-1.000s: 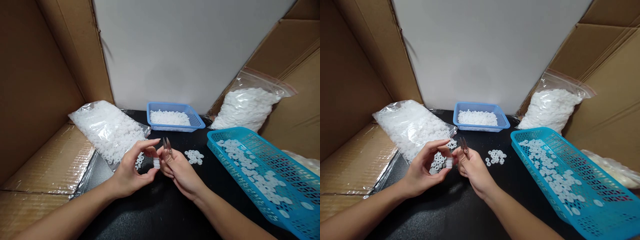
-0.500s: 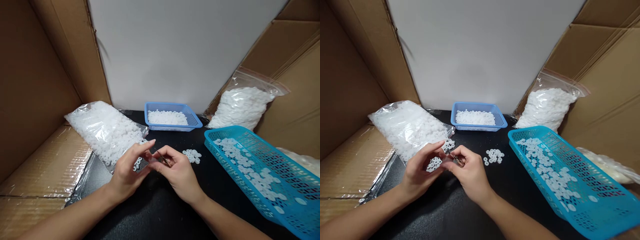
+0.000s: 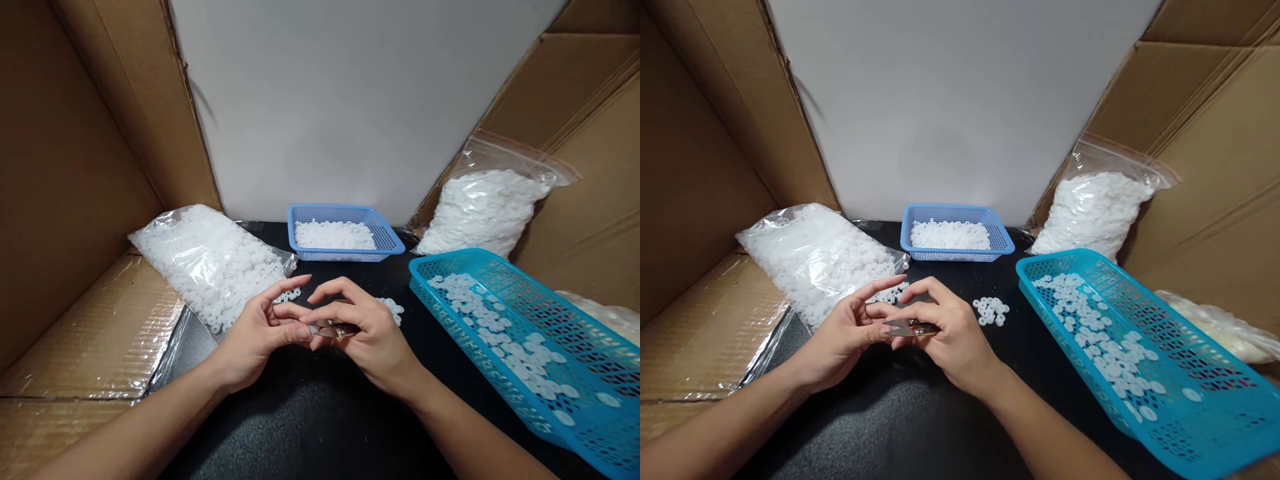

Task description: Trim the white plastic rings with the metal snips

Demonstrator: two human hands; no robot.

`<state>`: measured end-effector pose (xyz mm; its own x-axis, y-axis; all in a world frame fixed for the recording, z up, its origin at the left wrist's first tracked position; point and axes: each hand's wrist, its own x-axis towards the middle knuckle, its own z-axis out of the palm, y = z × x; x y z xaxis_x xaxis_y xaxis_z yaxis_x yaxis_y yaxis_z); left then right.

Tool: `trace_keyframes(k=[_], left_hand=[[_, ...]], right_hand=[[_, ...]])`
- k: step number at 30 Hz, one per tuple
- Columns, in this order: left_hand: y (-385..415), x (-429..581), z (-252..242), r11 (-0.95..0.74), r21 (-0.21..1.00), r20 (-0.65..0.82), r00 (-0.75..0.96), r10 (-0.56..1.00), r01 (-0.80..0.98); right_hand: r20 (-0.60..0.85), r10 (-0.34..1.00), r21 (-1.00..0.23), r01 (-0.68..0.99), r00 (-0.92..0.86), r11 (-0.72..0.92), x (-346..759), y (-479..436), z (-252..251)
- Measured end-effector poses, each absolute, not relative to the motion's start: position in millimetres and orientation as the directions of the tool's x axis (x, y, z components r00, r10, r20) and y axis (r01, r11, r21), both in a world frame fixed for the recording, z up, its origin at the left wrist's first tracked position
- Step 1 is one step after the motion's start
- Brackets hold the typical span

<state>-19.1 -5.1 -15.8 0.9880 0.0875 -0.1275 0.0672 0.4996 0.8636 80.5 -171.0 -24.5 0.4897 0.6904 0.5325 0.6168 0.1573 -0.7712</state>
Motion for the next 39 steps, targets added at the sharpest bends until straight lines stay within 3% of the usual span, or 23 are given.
trace_keyframes(k=[4,10,15,27,39], left_hand=[[-6,-19,-11,0.551,0.833,-0.074,0.981,0.181,-0.038],[-7,-21,-5,0.552,0.818,-0.006,0.958,0.286,-0.160],[-7,-23,-6,0.541,0.818,0.016,0.948,0.319,-0.196],[-15,-25,-7,0.504,0.846,-0.061,0.906,0.419,-0.176],[-16,-25,-10,0.453,0.874,-0.044,0.899,0.436,-0.176]], right_hand=[[0.593,0.589,-0.726,0.681,0.549,0.096,81,-174,-21],[0.771,0.519,-0.422,0.906,0.368,-0.016,78,-176,-22],[0.809,0.523,-0.249,0.963,0.267,-0.106,75,-177,-23],[0.826,0.512,-0.172,0.970,0.237,-0.171,68,-172,-21],[0.817,0.531,-0.135,0.970,0.225,-0.204,68,-172,-21]])
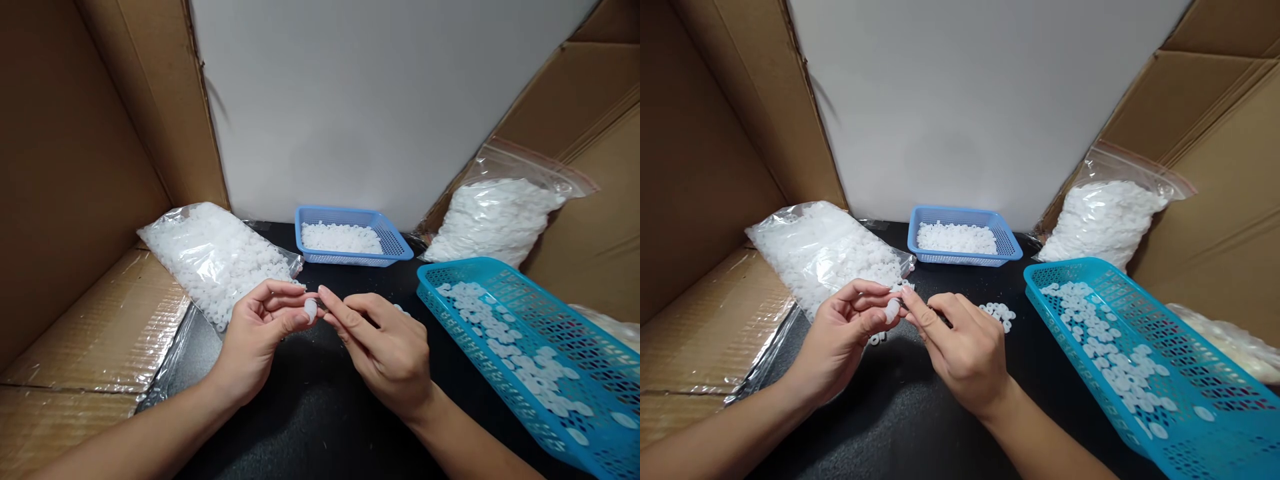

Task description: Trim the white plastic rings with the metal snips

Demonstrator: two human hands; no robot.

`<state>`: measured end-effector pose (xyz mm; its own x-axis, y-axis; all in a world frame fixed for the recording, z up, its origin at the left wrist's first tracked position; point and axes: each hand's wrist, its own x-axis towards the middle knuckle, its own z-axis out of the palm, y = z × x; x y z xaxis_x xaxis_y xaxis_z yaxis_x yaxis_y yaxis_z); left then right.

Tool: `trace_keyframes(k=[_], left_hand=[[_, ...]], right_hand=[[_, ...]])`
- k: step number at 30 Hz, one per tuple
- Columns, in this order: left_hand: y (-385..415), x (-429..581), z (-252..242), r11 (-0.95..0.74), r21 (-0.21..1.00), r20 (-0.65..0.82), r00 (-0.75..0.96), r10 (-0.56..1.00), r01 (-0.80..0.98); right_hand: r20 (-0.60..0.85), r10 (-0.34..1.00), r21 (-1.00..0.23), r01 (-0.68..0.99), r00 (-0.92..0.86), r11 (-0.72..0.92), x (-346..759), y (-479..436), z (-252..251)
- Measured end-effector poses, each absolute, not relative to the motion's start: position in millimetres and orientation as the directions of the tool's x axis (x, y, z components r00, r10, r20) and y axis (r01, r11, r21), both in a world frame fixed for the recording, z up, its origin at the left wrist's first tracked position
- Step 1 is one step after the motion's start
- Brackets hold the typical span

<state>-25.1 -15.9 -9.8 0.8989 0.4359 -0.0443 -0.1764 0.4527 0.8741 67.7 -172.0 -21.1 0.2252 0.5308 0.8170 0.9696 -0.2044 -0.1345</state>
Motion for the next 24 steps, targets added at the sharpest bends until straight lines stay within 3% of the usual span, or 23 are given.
trace_keyframes(k=[24], left_hand=[[-11.3,-26.7,-11.8,0.391,0.907,-0.006,0.923,0.384,-0.156]], right_hand=[[0.799,0.563,-0.082,0.966,0.210,-0.243,66.7,-173.9,-19.4]])
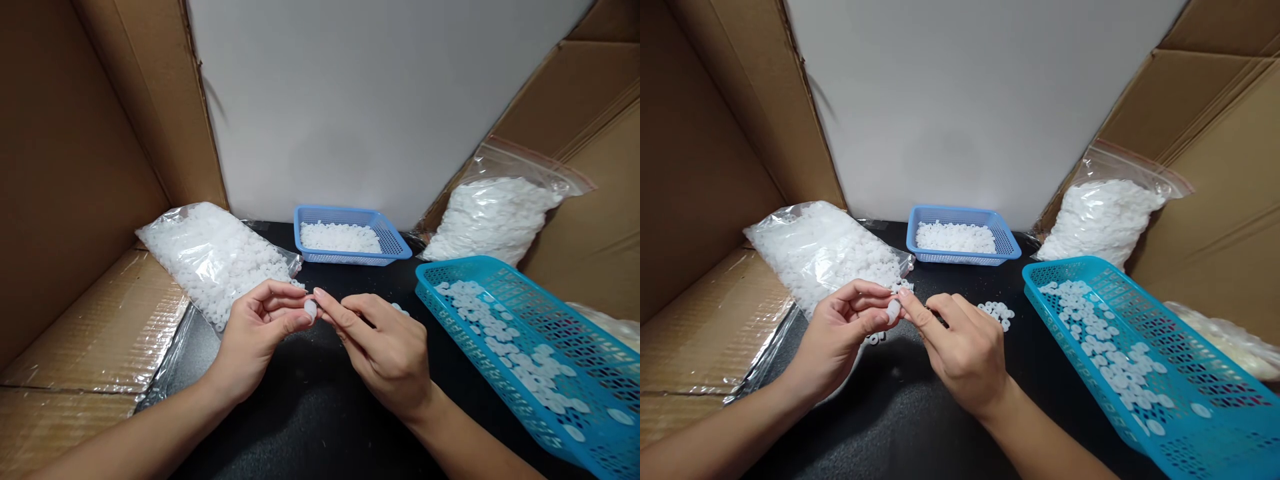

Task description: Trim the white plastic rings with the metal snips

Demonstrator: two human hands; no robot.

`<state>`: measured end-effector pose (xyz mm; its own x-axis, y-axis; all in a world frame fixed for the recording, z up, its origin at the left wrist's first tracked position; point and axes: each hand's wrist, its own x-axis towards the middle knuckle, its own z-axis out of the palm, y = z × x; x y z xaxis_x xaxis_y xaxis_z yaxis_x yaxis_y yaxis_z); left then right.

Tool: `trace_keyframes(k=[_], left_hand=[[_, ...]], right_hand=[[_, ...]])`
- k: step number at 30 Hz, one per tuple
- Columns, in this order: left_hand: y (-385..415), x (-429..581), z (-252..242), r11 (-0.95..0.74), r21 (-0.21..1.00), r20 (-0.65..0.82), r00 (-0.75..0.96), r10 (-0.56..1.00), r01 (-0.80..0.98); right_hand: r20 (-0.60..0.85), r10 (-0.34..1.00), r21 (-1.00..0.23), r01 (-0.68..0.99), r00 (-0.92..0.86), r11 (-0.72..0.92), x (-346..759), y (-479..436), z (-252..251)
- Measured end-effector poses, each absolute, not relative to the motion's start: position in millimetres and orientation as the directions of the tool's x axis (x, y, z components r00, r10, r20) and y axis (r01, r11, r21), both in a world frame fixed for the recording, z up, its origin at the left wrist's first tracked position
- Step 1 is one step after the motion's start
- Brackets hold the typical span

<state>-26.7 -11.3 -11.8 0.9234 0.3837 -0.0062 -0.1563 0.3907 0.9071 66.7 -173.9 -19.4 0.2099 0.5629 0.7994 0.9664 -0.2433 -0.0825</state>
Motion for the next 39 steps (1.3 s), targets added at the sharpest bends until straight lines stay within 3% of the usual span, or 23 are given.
trace_keyframes(k=[2,7,11,15,21,29,39], left_hand=[[-11,-26,-12,0.378,0.913,0.007,0.929,0.369,-0.156],[-10,-23,-12,0.292,0.940,0.076,0.942,0.327,-0.177],[-4,-24,-15,0.100,0.975,0.163,0.941,0.298,-0.200],[10,-10,-14,-0.379,0.907,0.281,0.933,0.224,-0.182],[27,84,2,-0.646,0.756,0.333,0.913,0.236,-0.109],[30,170,3,-0.856,0.516,0.219,0.970,0.103,-0.026],[42,8,-18,-0.945,0.315,0.141,0.981,0.134,0.084]], right_hand=[[0.786,0.555,-0.170,0.958,0.273,-0.230,67,-173,-21],[0.596,0.497,-0.580,0.766,0.630,-0.275,82,-169,-28],[0.398,0.533,-0.719,0.615,0.747,-0.326,103,-169,-36],[0.381,0.591,-0.725,0.626,0.711,-0.287,113,-169,-46],[0.478,0.584,-0.708,0.682,0.656,-0.186,112,-170,-61],[0.470,0.605,-0.717,0.678,0.643,-0.162,111,-180,-72],[0.313,0.746,-0.667,0.695,0.587,-0.267,122,-146,-74]])
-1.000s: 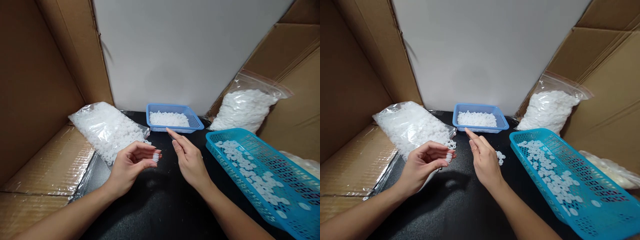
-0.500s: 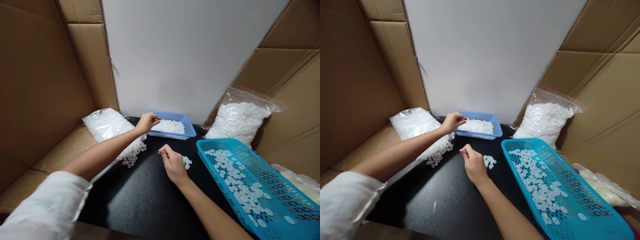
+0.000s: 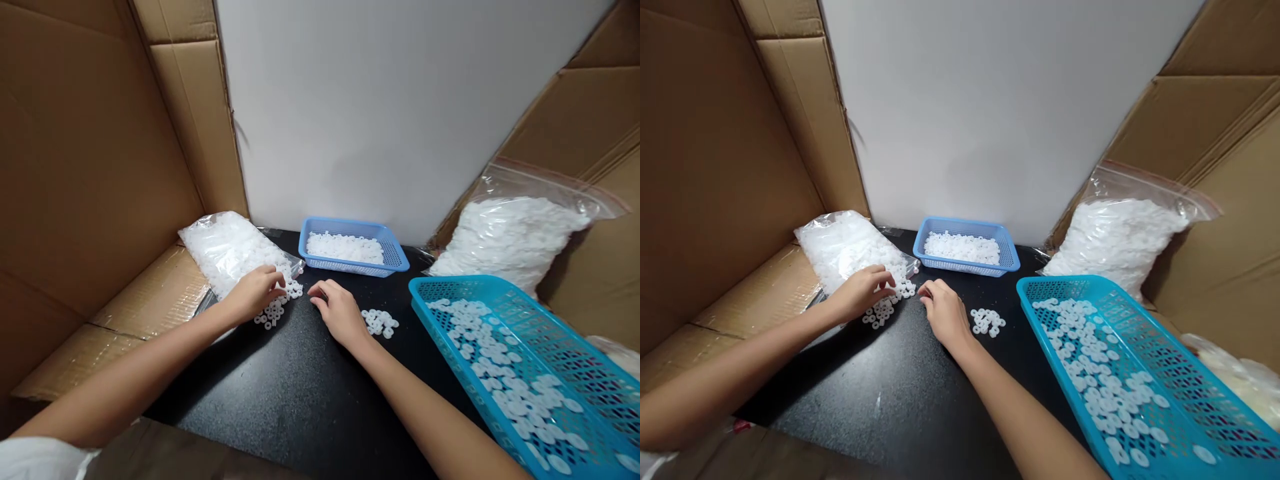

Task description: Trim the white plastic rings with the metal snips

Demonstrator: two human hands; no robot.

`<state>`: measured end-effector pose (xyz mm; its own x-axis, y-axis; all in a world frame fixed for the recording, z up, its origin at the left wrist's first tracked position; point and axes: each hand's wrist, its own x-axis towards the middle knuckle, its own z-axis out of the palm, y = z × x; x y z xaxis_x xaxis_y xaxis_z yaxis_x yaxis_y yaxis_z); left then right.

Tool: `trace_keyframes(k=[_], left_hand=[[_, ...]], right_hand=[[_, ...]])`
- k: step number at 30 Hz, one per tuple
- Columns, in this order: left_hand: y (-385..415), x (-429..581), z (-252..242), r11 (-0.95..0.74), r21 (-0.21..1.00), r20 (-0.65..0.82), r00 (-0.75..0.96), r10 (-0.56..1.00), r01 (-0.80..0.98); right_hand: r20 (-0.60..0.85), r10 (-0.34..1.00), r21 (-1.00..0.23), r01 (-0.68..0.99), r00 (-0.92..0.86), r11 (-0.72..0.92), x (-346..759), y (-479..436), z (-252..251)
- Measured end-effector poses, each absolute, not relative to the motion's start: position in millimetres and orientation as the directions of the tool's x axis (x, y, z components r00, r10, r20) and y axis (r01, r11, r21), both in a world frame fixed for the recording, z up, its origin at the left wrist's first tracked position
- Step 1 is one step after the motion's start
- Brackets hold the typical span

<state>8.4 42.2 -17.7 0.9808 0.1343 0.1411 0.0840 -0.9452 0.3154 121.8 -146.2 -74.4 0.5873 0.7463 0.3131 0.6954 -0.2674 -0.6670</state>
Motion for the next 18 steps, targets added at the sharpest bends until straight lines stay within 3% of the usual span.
trace_keyframes(k=[5,9,14,18], left_hand=[[37,-5,-31,-0.948,0.305,0.118,0.985,0.128,0.086],[36,-8,-36,-0.925,0.376,0.116,0.987,0.108,0.057],[37,-12,-42,-0.821,0.571,0.134,0.984,0.118,0.020],[44,-11,-42,-0.626,0.779,0.142,0.967,0.212,0.023]], right_hand=[[0.227,0.808,-0.584,0.740,0.543,-0.333,122,-114,-78],[0.207,0.824,-0.540,0.764,0.527,-0.353,127,-115,-81],[0.214,0.858,-0.549,0.784,0.468,-0.291,141,-130,-84],[0.216,0.857,-0.572,0.772,0.467,-0.276,149,-133,-84]])
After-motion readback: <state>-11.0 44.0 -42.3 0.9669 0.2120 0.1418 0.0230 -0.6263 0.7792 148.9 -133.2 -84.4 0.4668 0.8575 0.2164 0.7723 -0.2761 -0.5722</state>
